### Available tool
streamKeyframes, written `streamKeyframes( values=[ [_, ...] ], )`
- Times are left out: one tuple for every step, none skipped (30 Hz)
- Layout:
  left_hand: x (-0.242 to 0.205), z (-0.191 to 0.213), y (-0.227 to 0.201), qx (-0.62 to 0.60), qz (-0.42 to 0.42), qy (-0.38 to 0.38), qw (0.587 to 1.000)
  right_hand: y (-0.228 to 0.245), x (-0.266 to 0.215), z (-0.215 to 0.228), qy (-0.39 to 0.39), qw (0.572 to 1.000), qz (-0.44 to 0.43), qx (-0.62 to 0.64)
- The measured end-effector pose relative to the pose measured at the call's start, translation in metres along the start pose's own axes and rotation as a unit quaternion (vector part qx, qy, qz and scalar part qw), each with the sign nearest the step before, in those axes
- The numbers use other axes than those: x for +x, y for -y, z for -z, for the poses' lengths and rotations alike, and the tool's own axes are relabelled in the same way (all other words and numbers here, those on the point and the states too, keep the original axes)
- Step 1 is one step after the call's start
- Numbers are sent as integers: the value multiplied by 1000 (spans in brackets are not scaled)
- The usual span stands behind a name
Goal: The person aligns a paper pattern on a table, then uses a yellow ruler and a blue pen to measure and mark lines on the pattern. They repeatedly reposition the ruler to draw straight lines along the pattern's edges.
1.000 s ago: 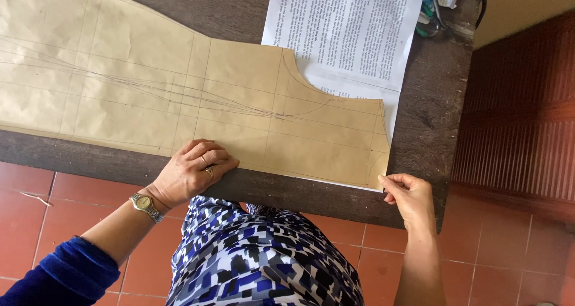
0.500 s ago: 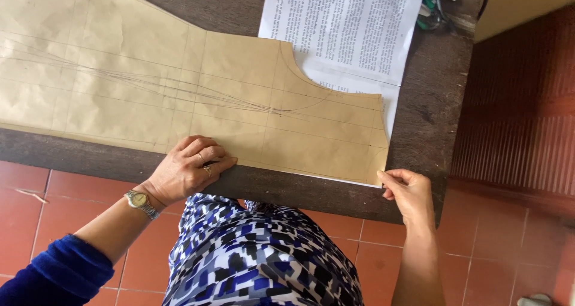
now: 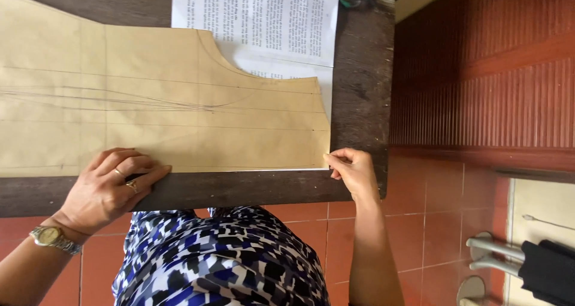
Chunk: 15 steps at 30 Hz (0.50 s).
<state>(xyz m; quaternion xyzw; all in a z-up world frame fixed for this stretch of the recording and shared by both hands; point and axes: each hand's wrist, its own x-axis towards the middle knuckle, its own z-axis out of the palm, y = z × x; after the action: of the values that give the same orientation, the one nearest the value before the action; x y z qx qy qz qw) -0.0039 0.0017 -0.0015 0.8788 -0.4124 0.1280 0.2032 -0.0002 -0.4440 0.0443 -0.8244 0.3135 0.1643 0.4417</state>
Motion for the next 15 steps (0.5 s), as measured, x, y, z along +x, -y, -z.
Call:
streamKeyframes(
  values=[
    [1,1,-1,6,3,-1,1000,-2,2,0,7,1000,3,8],
    [2,1,-1,12,5,-2,1000,-5,3,1,13,1000,6,17],
    [1,0,-1,10,3,-2,1000,-6,4,2,11,1000,5,17],
    [0,-1,-1,11,5,-3,1000,-7,5,2,14,1000,2,18],
    [-1,-2,0,13,7,-4,1000,-8,6,2,16,1000,-1,18],
    [-2,-2,0,12,6,-4,1000,-8,6,2,15,1000,-2,19],
    [-2,-2,0,13,6,-2,1000,-7,5,2,16,1000,-2,19],
    [-3,-2,0,15,6,-1,1000,-6,5,2,17,1000,-1,19],
    [-2,-1,-1,14,5,-1,1000,-5,4,2,16,1000,-2,20],
    [-1,-1,-1,18,5,0,1000,-3,3,2,18,1000,-4,22],
    [-1,0,-1,23,4,1,1000,-2,2,2,20,999,-7,25],
    [-1,-1,-1,22,4,1,1000,-2,3,2,20,999,-8,25],
    [-2,-1,-1,21,5,0,1000,-3,3,3,21,1000,-5,21],
    [-2,-1,-1,21,7,-1,1000,-3,3,3,23,1000,-3,17],
    [-3,-2,0,20,6,-1,1000,-3,4,3,22,1000,-3,17]
  ],
)
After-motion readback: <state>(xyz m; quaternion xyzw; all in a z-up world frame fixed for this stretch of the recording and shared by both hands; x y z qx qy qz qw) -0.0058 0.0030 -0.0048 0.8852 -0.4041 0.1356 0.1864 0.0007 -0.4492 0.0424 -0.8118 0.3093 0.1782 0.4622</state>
